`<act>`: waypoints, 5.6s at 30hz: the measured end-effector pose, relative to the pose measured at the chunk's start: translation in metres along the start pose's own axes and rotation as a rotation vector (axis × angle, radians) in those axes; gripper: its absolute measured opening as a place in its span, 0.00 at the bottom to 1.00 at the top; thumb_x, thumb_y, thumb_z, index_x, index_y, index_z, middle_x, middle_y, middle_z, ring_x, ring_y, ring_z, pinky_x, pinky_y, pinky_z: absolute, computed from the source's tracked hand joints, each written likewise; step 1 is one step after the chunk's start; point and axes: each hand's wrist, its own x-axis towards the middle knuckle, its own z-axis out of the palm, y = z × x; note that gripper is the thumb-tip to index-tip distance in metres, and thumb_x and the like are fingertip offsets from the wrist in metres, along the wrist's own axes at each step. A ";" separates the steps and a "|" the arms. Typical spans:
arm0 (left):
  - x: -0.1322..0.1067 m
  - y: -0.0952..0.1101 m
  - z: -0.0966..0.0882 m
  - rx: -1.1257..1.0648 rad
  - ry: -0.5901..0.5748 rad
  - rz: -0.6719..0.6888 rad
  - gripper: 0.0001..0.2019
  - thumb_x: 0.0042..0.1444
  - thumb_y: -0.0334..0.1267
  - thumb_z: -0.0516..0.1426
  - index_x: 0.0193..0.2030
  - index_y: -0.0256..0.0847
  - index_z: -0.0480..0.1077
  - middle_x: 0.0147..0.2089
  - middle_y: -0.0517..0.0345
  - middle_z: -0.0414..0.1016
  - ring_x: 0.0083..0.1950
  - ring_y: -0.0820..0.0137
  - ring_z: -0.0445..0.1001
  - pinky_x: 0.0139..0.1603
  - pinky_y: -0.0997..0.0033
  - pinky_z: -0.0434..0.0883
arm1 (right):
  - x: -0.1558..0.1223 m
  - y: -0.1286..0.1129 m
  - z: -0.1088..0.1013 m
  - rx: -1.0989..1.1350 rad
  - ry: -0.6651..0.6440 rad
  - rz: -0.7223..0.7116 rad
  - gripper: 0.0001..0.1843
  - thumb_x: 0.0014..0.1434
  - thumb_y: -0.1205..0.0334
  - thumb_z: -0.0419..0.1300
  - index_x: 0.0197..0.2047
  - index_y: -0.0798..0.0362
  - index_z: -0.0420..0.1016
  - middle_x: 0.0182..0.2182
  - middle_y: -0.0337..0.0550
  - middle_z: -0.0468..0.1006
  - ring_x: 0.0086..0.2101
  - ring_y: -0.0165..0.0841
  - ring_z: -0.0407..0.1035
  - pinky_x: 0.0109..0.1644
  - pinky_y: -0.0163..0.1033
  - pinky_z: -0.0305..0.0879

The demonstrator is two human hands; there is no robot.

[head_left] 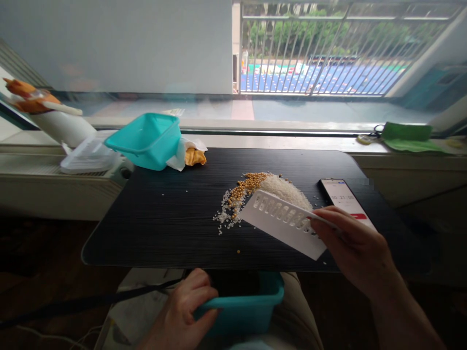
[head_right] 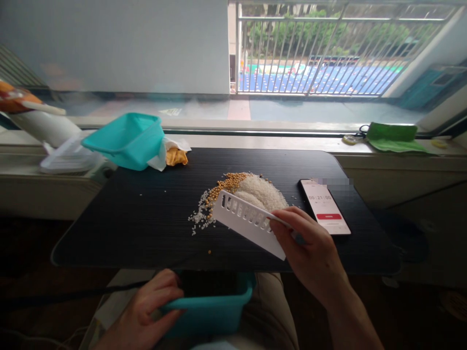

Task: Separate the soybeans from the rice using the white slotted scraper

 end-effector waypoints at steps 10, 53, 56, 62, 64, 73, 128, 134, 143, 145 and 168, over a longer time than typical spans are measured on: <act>-0.002 -0.003 0.002 -0.021 -0.003 -0.013 0.09 0.59 0.26 0.56 0.32 0.39 0.76 0.32 0.55 0.72 0.36 0.67 0.74 0.35 0.73 0.71 | 0.023 0.000 0.017 0.051 -0.097 -0.067 0.07 0.66 0.69 0.60 0.44 0.48 0.77 0.37 0.38 0.75 0.34 0.27 0.70 0.33 0.29 0.66; -0.001 0.001 0.002 0.015 0.008 -0.029 0.10 0.58 0.25 0.55 0.30 0.39 0.76 0.31 0.56 0.71 0.35 0.67 0.73 0.34 0.73 0.70 | 0.057 0.021 0.017 0.330 -0.173 0.444 0.21 0.50 0.43 0.70 0.36 0.54 0.86 0.22 0.40 0.75 0.24 0.29 0.64 0.25 0.33 0.61; -0.001 0.001 0.002 0.006 0.006 -0.031 0.10 0.58 0.25 0.55 0.30 0.39 0.75 0.31 0.56 0.71 0.35 0.67 0.73 0.34 0.72 0.70 | 0.056 0.018 0.014 0.319 -0.167 0.448 0.21 0.48 0.43 0.71 0.34 0.53 0.86 0.22 0.41 0.76 0.24 0.30 0.65 0.25 0.33 0.61; -0.002 0.001 0.002 0.001 0.000 -0.039 0.10 0.57 0.25 0.55 0.31 0.39 0.76 0.32 0.55 0.72 0.36 0.66 0.74 0.36 0.71 0.71 | 0.050 0.020 0.009 0.304 -0.217 0.482 0.23 0.49 0.41 0.70 0.35 0.53 0.86 0.23 0.41 0.76 0.24 0.30 0.65 0.25 0.33 0.61; -0.002 0.001 0.003 0.003 0.004 -0.043 0.10 0.57 0.25 0.55 0.31 0.39 0.76 0.32 0.55 0.72 0.36 0.66 0.74 0.35 0.71 0.71 | 0.048 0.021 0.007 0.312 -0.225 0.493 0.23 0.49 0.40 0.70 0.35 0.53 0.86 0.23 0.41 0.77 0.24 0.30 0.65 0.25 0.33 0.61; -0.004 0.003 -0.004 -0.015 0.013 -0.071 0.10 0.57 0.25 0.55 0.30 0.40 0.76 0.32 0.56 0.73 0.37 0.66 0.74 0.37 0.72 0.71 | 0.045 0.014 0.028 0.379 -0.188 0.427 0.23 0.50 0.42 0.70 0.37 0.55 0.85 0.24 0.42 0.78 0.24 0.30 0.67 0.25 0.34 0.64; -0.001 0.000 -0.001 -0.022 0.019 -0.014 0.09 0.57 0.25 0.57 0.31 0.39 0.76 0.31 0.56 0.72 0.35 0.67 0.75 0.34 0.73 0.71 | 0.024 -0.003 0.011 -0.059 -0.257 -0.241 0.13 0.67 0.71 0.59 0.52 0.49 0.76 0.42 0.44 0.76 0.41 0.32 0.71 0.44 0.37 0.68; -0.002 -0.002 0.000 -0.016 0.048 0.013 0.08 0.57 0.26 0.57 0.31 0.39 0.76 0.30 0.57 0.72 0.34 0.67 0.74 0.33 0.74 0.70 | 0.019 -0.008 0.006 -0.052 -0.309 -0.245 0.14 0.67 0.73 0.58 0.52 0.49 0.75 0.42 0.43 0.75 0.41 0.30 0.70 0.45 0.34 0.67; -0.002 -0.001 0.000 0.000 0.004 -0.038 0.09 0.56 0.25 0.56 0.31 0.39 0.76 0.32 0.56 0.73 0.36 0.67 0.74 0.35 0.73 0.71 | 0.007 -0.012 -0.016 -0.174 -0.167 -0.251 0.14 0.66 0.73 0.59 0.51 0.46 0.73 0.42 0.39 0.75 0.38 0.26 0.71 0.41 0.28 0.67; -0.002 0.000 0.000 -0.009 -0.001 -0.033 0.09 0.57 0.25 0.56 0.31 0.39 0.76 0.32 0.56 0.73 0.36 0.66 0.74 0.35 0.72 0.71 | 0.002 -0.011 -0.020 -0.186 -0.147 -0.243 0.13 0.66 0.72 0.59 0.50 0.46 0.73 0.42 0.40 0.75 0.38 0.27 0.71 0.41 0.28 0.68; -0.002 0.002 0.001 -0.030 0.013 -0.046 0.10 0.60 0.28 0.56 0.31 0.40 0.76 0.31 0.56 0.73 0.36 0.66 0.73 0.36 0.72 0.71 | 0.000 0.006 -0.012 -0.116 -0.035 -0.057 0.07 0.65 0.67 0.61 0.44 0.47 0.79 0.37 0.40 0.78 0.32 0.29 0.73 0.32 0.31 0.68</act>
